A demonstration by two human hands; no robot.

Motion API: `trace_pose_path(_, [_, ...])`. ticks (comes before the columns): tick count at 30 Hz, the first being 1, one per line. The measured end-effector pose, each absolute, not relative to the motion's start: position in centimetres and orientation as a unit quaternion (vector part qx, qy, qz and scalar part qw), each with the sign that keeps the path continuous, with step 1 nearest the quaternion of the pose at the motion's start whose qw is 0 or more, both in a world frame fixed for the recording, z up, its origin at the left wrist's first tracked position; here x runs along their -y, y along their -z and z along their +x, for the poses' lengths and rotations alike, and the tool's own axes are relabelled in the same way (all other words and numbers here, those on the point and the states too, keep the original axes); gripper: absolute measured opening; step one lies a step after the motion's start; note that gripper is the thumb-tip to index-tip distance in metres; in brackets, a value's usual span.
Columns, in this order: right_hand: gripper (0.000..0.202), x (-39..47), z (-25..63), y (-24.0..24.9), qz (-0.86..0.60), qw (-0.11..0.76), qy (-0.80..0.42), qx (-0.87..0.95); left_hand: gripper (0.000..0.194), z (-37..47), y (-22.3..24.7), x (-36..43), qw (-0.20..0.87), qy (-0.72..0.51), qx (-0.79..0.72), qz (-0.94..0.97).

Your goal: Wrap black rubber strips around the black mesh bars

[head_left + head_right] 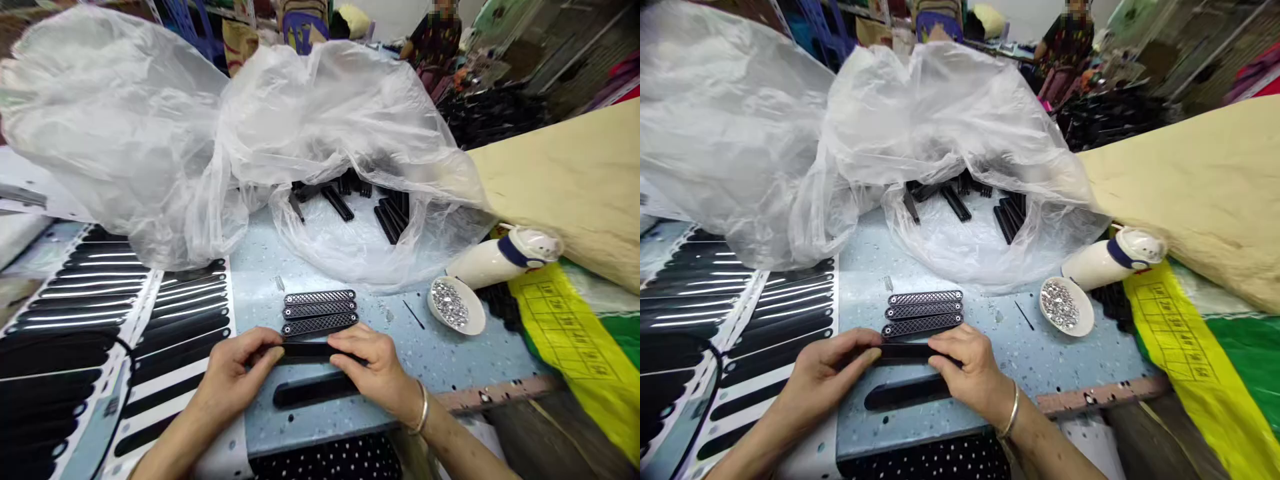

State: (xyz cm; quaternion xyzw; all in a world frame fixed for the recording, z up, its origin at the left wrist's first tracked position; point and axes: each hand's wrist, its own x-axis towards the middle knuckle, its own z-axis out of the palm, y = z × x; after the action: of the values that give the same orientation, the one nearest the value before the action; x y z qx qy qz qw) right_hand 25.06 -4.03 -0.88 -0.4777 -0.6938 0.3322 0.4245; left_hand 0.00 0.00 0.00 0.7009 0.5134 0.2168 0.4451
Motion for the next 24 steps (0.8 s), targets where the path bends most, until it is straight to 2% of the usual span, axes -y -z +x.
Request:
trace_pose_path(8, [0.028,3.9,25.7,0.8,-0.45,0.364,-0.242,0.778,0.021,0.2,0.1,0.0,0.456,-0.223,-0.507,0.697])
trace_pose_path(13, [0.024,3.7,25.7,1.2,-0.465,0.383,-0.281,0.747,0.023,0.2,0.3,-0.1,0.455,-0.219,-0.507,0.698])
trace_pose_path(17, [0.029,4.3,26.7,1.1,-0.509,0.408,-0.298,0.697,0.024,0.1,0.2,-0.1,0.446,-0.221,-0.506,0.705])
trace_pose_path(24, [0.013,5.9,28.6,0.7,-0.589,0.439,-0.312,0.602,0.025,0.5,-0.3,-0.3,0.422,-0.232,-0.504,0.717])
